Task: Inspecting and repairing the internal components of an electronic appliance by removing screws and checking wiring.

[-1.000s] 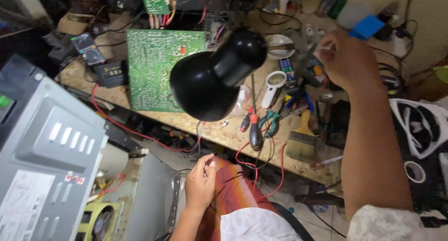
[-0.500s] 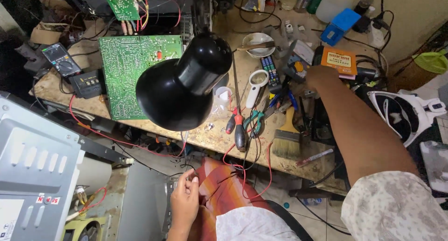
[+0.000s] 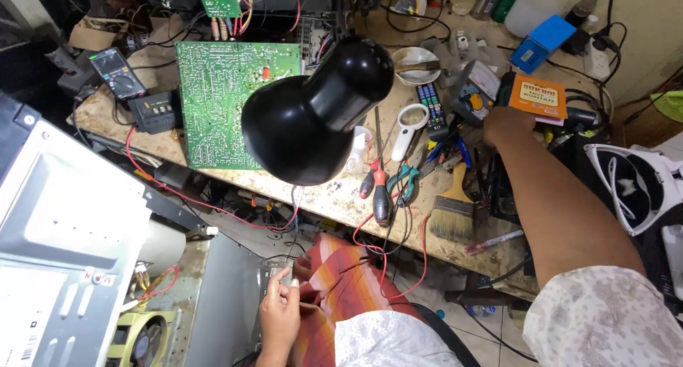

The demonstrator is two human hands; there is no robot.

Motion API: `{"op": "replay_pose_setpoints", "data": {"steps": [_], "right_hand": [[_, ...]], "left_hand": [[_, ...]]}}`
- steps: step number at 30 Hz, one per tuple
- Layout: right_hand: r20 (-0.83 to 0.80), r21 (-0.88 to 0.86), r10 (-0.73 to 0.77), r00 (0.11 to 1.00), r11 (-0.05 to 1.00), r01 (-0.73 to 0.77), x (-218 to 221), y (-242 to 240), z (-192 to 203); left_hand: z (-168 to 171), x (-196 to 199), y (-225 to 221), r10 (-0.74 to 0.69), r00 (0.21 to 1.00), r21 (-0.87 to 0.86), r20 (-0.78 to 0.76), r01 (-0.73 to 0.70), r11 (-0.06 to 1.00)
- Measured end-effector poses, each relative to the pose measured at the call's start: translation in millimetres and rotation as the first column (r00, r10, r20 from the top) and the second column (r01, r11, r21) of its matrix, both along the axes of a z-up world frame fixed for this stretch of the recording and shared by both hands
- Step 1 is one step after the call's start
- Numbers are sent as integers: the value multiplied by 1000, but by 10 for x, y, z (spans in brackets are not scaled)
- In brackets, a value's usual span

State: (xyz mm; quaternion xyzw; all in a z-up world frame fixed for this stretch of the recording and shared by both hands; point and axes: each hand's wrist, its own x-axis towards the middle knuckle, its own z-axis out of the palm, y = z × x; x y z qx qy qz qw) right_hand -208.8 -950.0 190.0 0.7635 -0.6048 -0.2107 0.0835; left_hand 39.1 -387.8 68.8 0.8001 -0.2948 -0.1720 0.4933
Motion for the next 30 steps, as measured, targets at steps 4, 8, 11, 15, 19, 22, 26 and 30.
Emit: {"op": "replay_pose_setpoints", "data": {"steps": [4,8,11,15,19,22,26,30], "right_hand": [[1,34,-28,1000,999,28,23,105,56],[90,17,-64,994,998,63,38,164,73],[111,8,-74,991,997,73,39,162,51],[156,25,-83,984,996,80,75,324,241],[125,3,-90,988,996,91,40,237,128],[28,11,-56,998,998,56,18,209,81],[66,17,-43,997,999,42,23,236,126],[126,46,-120,985,992,115,38,171,82]], "left_hand": [[-55,51,85,23,999,47,-31,-22,999],[-88,59,148,45,999,36,-24,-44,998],[-137,53,189,48,998,38,-38,-47,998],[-159,33,227,38,995,19,-91,-36,999],[-151,23,256,43,991,48,-123,-37,998],[-158,26,290,39,996,75,-84,-33,997],[-155,31,305,60,993,110,-106,-49,993],[-176,21,319,64,989,95,-133,-52,994]]}}
